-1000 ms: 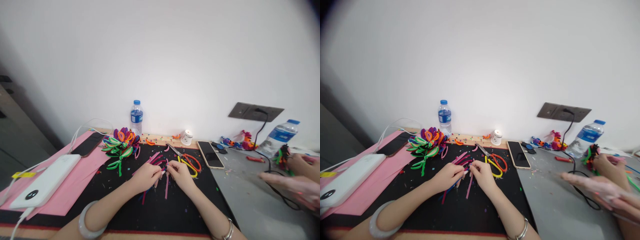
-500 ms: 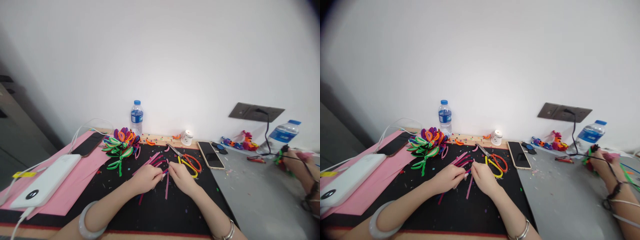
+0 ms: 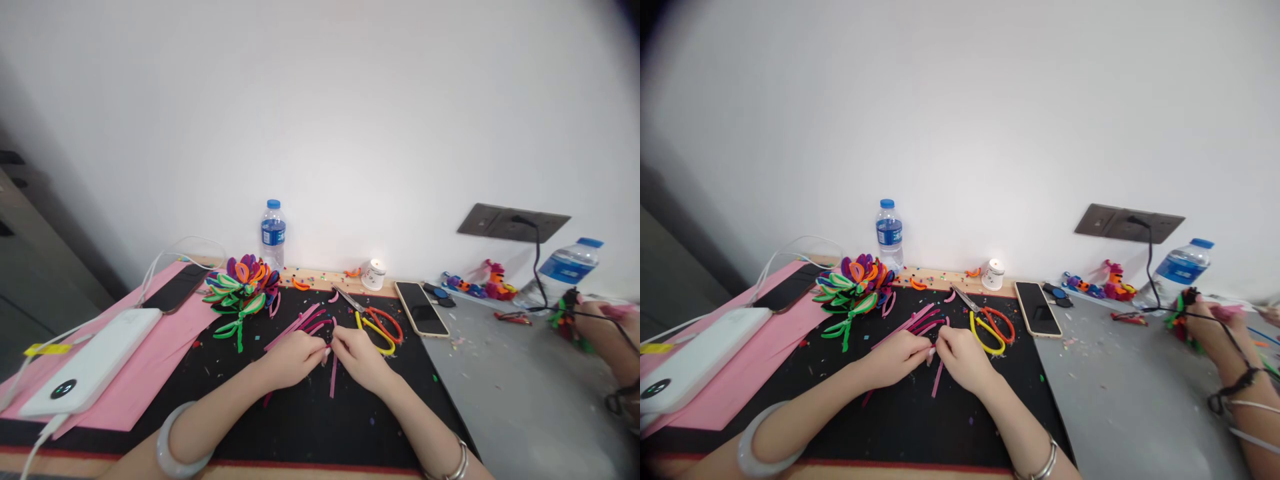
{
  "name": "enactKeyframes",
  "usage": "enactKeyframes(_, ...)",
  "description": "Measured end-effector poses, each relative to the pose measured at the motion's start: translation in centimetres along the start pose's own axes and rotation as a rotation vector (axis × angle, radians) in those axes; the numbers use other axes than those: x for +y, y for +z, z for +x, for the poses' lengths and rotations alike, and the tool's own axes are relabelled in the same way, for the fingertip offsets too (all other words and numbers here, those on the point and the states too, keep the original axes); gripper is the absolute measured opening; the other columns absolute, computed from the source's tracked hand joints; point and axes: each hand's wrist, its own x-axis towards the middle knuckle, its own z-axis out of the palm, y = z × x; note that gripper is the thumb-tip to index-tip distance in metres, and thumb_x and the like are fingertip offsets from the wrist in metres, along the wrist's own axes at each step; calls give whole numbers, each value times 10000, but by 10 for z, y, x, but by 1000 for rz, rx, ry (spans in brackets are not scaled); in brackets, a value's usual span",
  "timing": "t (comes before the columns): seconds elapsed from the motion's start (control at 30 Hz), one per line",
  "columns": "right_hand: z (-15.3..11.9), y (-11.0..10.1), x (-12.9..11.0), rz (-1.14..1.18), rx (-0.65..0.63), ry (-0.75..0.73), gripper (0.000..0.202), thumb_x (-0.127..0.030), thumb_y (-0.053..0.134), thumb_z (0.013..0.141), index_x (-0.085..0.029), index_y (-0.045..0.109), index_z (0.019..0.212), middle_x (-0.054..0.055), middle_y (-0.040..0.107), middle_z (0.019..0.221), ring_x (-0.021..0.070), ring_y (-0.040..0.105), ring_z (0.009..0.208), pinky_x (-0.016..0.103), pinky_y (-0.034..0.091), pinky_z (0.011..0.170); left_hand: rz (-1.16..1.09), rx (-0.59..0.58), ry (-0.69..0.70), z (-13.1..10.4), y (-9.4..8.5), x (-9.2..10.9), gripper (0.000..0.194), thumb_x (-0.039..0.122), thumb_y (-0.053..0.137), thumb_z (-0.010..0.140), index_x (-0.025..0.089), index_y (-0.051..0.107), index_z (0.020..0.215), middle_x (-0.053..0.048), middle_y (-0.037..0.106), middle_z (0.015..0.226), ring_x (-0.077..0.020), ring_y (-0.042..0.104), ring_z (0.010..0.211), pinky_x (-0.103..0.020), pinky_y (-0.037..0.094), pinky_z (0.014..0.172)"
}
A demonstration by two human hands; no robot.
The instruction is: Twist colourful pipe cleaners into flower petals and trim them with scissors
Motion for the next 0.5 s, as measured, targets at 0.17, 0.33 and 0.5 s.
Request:
enactKeyframes(0.17, 1, 0, -1, 219, 27, 95, 274, -173, 423, 778, -187, 325, 522, -66, 310, 505, 91, 287, 493, 226, 207, 490, -21, 22, 29, 1, -5, 2, 304, 221, 355, 877, 174, 606, 712, 6, 598, 631, -131, 547, 593, -223, 357, 589)
enactKeyframes(0.33, 3, 5, 1, 408, -25, 198, 262, -274, 386, 797, -191, 405, 549, -71, 311, 475, 80, 256, 416, 212, 201, 410, -60, 43, 46, 1, -9, 3, 295, 197, 361, 868, 167, 594, 689, 26, 558, 597, -106, 506, 560, -200, 347, 569)
enactKeyframes(0.5, 4, 9, 1, 602, -58, 288, 265, -326, 367, 794, -199, 413, 567, -98, 254, 414, 60, 139, 344, 207, 123, 348, -145, 63, 37, 3, -6, 3, 300, 232, 372, 868, 159, 585, 669, 41, 503, 531, -90, 450, 496, -193, 330, 523)
